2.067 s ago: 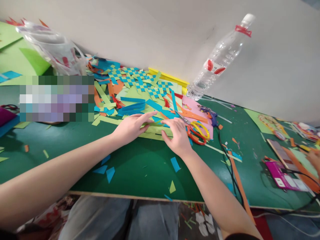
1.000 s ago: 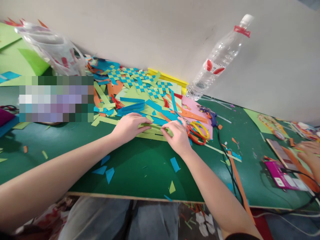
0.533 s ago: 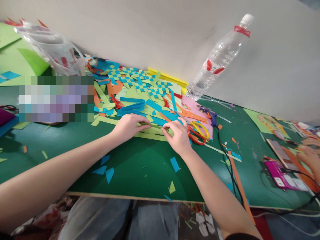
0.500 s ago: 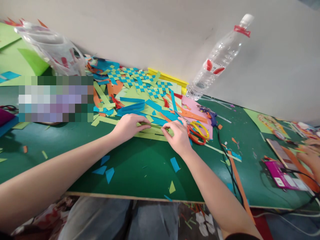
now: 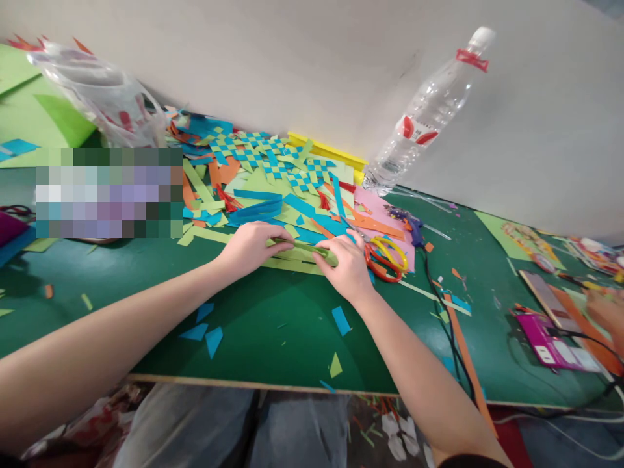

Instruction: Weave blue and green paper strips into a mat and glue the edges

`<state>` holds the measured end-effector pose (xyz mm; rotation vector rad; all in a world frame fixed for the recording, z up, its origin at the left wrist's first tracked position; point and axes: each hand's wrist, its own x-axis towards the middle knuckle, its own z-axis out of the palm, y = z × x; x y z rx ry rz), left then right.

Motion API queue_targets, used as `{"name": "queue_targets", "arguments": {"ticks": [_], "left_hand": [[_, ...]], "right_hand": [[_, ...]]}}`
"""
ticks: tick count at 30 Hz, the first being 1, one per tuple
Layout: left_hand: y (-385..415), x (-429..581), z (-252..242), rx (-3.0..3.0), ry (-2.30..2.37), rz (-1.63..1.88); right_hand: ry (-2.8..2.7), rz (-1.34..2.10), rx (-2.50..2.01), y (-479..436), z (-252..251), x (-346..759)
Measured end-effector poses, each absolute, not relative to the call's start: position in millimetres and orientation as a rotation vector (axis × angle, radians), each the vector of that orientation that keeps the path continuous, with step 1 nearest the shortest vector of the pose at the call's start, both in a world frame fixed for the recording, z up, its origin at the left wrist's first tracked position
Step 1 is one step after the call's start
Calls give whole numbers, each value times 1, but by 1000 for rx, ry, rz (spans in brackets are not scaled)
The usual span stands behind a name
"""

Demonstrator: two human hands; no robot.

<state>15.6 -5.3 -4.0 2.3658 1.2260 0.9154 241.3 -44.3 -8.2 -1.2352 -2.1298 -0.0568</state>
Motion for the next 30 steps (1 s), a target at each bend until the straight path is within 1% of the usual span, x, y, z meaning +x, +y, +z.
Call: {"name": "queue_targets", "arguments": {"ticks": [13, 20, 30], "left_hand": [[-4, 14, -3, 2309, 1276, 937], [-5, 15, 0, 2177, 1396, 807], [-4, 14, -2, 2138, 1399, 828]], "right_hand": [[-2039, -46, -1201, -41, -11, 243], [-1999, 35, -1223, -41, -11, 243], [-1967, 101, -1224, -42, -8, 243]]}}
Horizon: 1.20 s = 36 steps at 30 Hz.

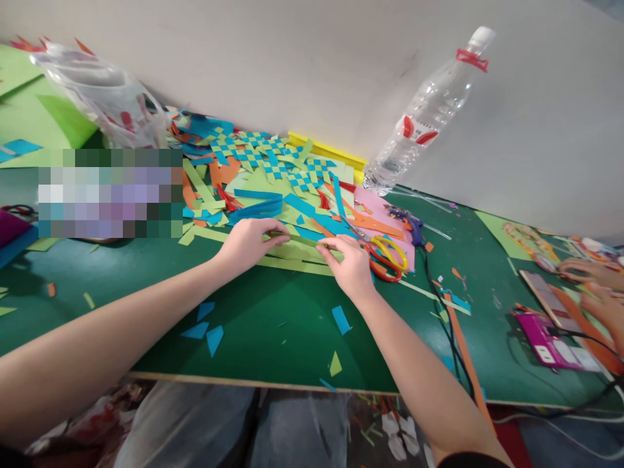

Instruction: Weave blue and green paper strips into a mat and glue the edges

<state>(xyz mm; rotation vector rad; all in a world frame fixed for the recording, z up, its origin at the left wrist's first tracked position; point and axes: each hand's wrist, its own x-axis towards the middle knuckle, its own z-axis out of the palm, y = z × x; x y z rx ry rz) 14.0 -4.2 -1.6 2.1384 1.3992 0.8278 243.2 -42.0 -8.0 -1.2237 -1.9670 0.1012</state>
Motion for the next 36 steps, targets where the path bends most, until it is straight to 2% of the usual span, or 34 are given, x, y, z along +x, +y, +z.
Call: {"name": "queue_targets", "arguments": {"ticks": [17, 26, 36], "left_hand": [[-4, 14, -1, 2140, 1358, 866], [-2, 11, -5, 2182, 1390, 871], [-2, 12, -4, 2176, 1402, 884]], "right_hand": [[-1890, 46, -1277, -39, -9, 249], [-1872, 197, -1304, -40, -8, 247], [-1854, 151, -1322, -42, -4, 246]]}}
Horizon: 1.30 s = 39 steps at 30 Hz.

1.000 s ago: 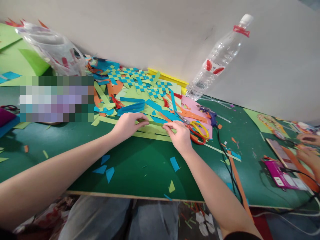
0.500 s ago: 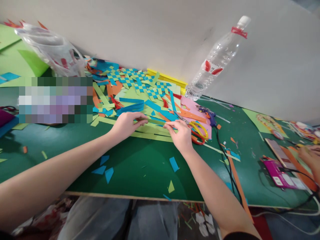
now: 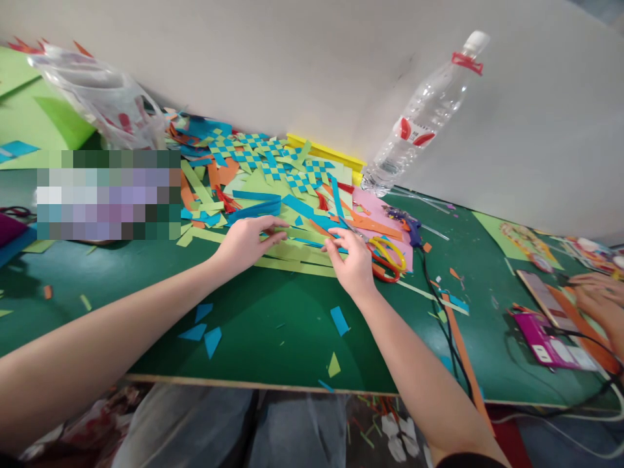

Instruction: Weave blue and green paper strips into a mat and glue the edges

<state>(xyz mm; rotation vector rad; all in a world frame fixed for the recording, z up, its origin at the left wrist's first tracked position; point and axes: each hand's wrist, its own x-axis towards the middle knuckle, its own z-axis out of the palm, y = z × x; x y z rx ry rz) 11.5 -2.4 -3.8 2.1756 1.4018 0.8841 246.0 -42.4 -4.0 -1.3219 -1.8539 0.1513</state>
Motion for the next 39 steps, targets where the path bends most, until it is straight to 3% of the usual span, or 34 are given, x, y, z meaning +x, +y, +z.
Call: {"name": "queue_targets", "arguments": {"ticks": [17, 39], "left_hand": [[-1, 10, -3, 2200, 1474, 895], [0, 11, -6, 2363, 1402, 913]], "right_hand": [[-2262, 169, -1017, -47, 1, 242], [-2324, 198, -1153, -43, -6, 243]]}}
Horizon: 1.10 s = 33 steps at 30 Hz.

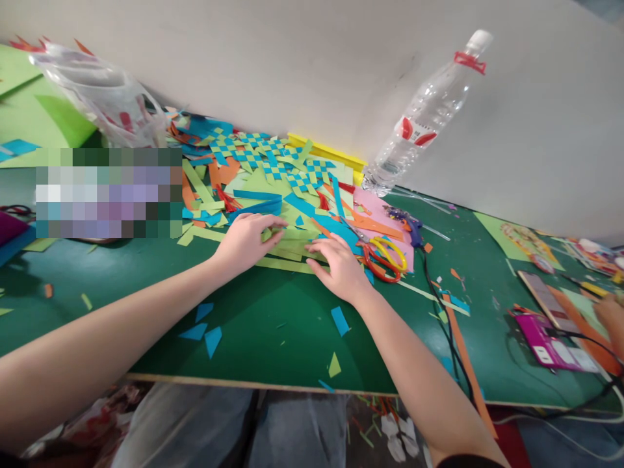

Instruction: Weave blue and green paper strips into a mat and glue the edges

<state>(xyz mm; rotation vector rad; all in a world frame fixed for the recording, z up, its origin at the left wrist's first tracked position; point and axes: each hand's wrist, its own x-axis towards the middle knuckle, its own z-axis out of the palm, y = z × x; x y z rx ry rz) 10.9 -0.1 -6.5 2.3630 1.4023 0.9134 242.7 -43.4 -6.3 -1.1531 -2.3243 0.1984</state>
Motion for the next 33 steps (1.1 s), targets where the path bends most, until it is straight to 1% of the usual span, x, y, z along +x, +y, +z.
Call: {"name": "queue_targets", "arguments": {"ticks": [6, 14, 23, 33], "left_hand": [[0, 10, -8, 2602, 1265, 886], [-3, 12, -7, 2761, 1006, 766], [0, 11, -12, 2823, 999, 645], [0, 11, -11, 2859, 999, 655]], "right_hand": [[-2341, 181, -1153, -44, -6, 243], [-2341, 175, -1157, -44, -7, 242], [-2343, 173, -1161, -43, -6, 242], [-2329, 73, -1080, -42, -8, 244]]}}
